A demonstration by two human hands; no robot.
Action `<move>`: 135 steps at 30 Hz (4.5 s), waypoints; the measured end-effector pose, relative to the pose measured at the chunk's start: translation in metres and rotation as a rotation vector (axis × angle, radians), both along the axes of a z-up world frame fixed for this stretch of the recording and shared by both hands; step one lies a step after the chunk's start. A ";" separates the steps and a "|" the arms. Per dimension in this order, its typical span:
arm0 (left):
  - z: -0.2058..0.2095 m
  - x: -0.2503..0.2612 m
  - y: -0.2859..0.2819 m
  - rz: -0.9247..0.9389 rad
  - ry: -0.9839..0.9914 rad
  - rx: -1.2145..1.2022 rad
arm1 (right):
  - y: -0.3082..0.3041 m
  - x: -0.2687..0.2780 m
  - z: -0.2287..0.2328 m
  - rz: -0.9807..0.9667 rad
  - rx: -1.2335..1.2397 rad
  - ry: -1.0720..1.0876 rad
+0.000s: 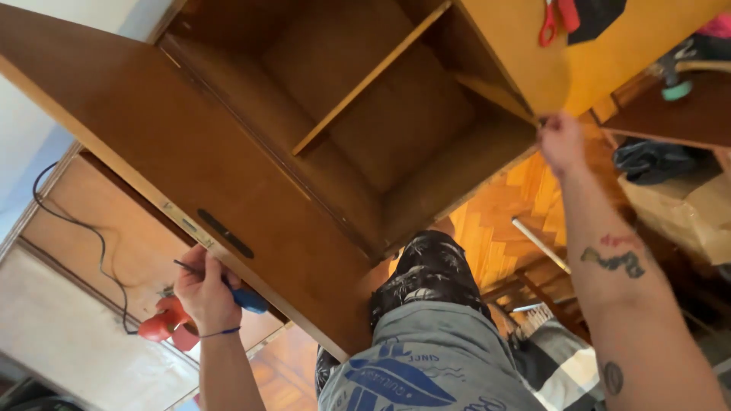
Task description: The person uses a screwdriver to adjust the screws on a wooden cabinet door lock mechanism. They repeatedly open and close the door to test the alignment and continue tightening the screws until the door closes properly.
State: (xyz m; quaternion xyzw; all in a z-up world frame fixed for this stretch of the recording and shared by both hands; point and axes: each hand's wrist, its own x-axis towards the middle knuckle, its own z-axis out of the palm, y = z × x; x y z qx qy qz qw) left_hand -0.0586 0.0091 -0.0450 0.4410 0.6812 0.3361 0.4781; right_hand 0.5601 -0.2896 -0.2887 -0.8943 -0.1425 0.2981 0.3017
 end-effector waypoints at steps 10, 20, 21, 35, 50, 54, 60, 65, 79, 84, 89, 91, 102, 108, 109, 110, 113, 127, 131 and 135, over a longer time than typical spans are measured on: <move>0.033 0.030 0.013 -0.089 0.078 -0.033 | 0.051 0.042 0.015 -0.284 -0.034 0.111; 0.013 0.020 0.003 -0.126 0.527 0.072 | 0.019 0.005 0.002 -0.293 0.343 0.369; 0.015 0.028 0.001 -0.086 0.467 -0.014 | 0.024 -0.012 0.034 -0.204 0.271 0.354; 0.076 0.056 0.037 -0.168 0.124 -0.291 | 0.037 -0.121 0.145 -0.074 -0.081 0.521; 0.081 0.042 0.053 -0.281 0.085 -0.390 | 0.151 -0.286 0.329 0.281 -0.448 0.345; 0.091 0.043 0.062 -0.299 0.016 -0.507 | 0.147 -0.293 0.333 0.280 -0.485 0.385; 0.084 0.040 0.073 -0.291 -0.138 -0.662 | 0.130 -0.291 0.320 0.353 -0.521 0.396; 0.080 0.041 0.082 -0.312 -0.189 -0.717 | 0.113 -0.286 0.298 0.402 -0.525 0.420; 0.090 0.035 0.081 -0.296 -0.262 -0.834 | 0.118 -0.292 0.304 0.471 -0.598 0.438; 0.052 0.024 0.041 -0.485 0.064 0.059 | 0.122 -0.298 0.312 0.447 -0.630 0.423; 0.004 0.022 0.023 -0.467 0.157 0.478 | 0.112 -0.289 0.300 0.490 -0.620 0.426; -0.001 0.021 0.023 -0.480 0.204 0.567 | 0.110 -0.285 0.299 0.502 -0.633 0.416; 0.000 0.018 0.047 -0.634 0.406 0.936 | 0.118 -0.284 0.302 0.489 -0.628 0.418; -0.006 0.021 0.046 -0.650 0.397 0.889 | 0.113 -0.279 0.289 0.508 -0.604 0.443; -0.006 0.022 0.045 -0.651 0.396 0.888 | 0.112 -0.278 0.287 0.507 -0.604 0.444; -0.005 0.023 0.045 -0.647 0.395 0.870 | 0.111 -0.276 0.285 0.517 -0.600 0.441; -0.008 0.024 0.047 -0.656 0.378 0.793 | 0.115 -0.278 0.286 0.520 -0.606 0.444; 0.034 0.027 0.076 -0.742 0.189 0.171 | 0.170 -0.295 0.294 0.666 -0.574 0.405; 0.033 0.027 0.087 -0.706 0.076 -0.219 | 0.217 -0.314 0.285 0.843 -0.099 0.390; 0.025 0.028 0.089 -0.522 -0.212 -0.542 | 0.282 -0.360 0.301 0.930 0.262 0.391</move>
